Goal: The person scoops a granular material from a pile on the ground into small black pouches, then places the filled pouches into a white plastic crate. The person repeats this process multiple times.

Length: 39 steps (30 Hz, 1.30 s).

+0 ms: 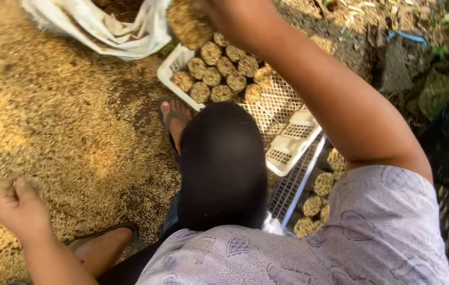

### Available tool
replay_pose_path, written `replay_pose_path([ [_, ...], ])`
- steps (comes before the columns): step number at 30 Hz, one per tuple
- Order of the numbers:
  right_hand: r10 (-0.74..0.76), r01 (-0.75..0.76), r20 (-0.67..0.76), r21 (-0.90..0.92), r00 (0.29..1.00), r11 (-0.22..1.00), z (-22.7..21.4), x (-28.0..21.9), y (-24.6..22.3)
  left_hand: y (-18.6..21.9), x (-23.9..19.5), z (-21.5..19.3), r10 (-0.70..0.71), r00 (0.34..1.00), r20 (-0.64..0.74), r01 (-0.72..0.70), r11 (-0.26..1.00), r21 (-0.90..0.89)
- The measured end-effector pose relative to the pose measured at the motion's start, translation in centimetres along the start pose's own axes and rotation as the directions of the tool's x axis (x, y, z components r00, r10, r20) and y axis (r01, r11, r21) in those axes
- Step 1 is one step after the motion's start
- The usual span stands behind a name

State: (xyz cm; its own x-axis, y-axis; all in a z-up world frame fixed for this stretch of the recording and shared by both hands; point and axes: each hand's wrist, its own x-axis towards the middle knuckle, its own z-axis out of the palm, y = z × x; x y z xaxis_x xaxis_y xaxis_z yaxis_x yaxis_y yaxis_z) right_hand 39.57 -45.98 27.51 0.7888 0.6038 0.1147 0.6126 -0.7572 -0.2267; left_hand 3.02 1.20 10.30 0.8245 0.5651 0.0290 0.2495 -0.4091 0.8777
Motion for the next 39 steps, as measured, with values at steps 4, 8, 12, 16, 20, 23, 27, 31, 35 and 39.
replay_pose_path([
  [4, 0.32, -0.312, -0.101, 0.086, 0.942, 0.946, -1.2, -14.6, 6.8, -1.9, -0.6, -1.2, -0.053, 0.991, 0.119, 0.059, 0.997, -0.053],
  [8, 0.794, -0.843, 0.283, 0.218, 0.538, 0.493, 5.7, -24.8, 5.8, -1.4, -1.1, -2.6, -0.081, 0.97, 0.23, 0.06, 0.993, 0.098],
  [12, 0.84, -0.924, 0.393, 0.235, 0.375, 0.302, 16.1, -27.7, 3.7, 0.1, -2.0, -3.2, -0.157, 0.961, 0.229, 0.111, 0.973, 0.203],
  [16, 0.872, -0.919, 0.377, 0.352, 0.311, 0.176, 23.4, -26.7, 4.1, 1.4, -2.7, -2.9, -0.182, 0.962, 0.204, 0.122, 0.953, 0.278],
  [20, 0.92, -0.905, 0.129, 0.274, 0.369, 0.325, 27.4, -25.7, 5.0, 2.0, -3.7, -3.5, -0.245, 0.954, 0.174, 0.185, 0.935, 0.302],
  [23, 0.939, -0.895, 0.082, 0.34, 0.334, 0.289, 28.9, -24.9, 5.2, 2.3, -4.0, -3.4, -0.26, 0.95, 0.174, 0.199, 0.931, 0.305],
  [27, 0.934, -0.876, 0.075, 0.38, 0.35, 0.298, 28.1, -25.0, 4.7, 2.5, -4.3, -3.4, -0.192, 0.958, 0.212, 0.117, 0.939, 0.322],
  [31, 0.887, -0.852, 0.433, 0.514, 0.158, -0.099, 24.4, -25.6, 3.9, 3.0, -4.3, -4.8, -0.067, 0.991, 0.115, 0.027, 0.947, 0.32],
  [35, 0.89, -0.914, 0.321, 0.349, 0.323, 0.206, 19.3, -22.8, 2.1, 6.6, -3.5, -5.9, -0.222, 0.971, -0.088, 0.227, 0.973, 0.042],
  [39, 0.744, -0.703, 0.105, 0.438, 0.66, 0.561, 13.2, -14.4, -3.5, 13.8, -3.8, -7.1, -0.041, 0.989, -0.142, 0.077, 0.963, 0.257],
])
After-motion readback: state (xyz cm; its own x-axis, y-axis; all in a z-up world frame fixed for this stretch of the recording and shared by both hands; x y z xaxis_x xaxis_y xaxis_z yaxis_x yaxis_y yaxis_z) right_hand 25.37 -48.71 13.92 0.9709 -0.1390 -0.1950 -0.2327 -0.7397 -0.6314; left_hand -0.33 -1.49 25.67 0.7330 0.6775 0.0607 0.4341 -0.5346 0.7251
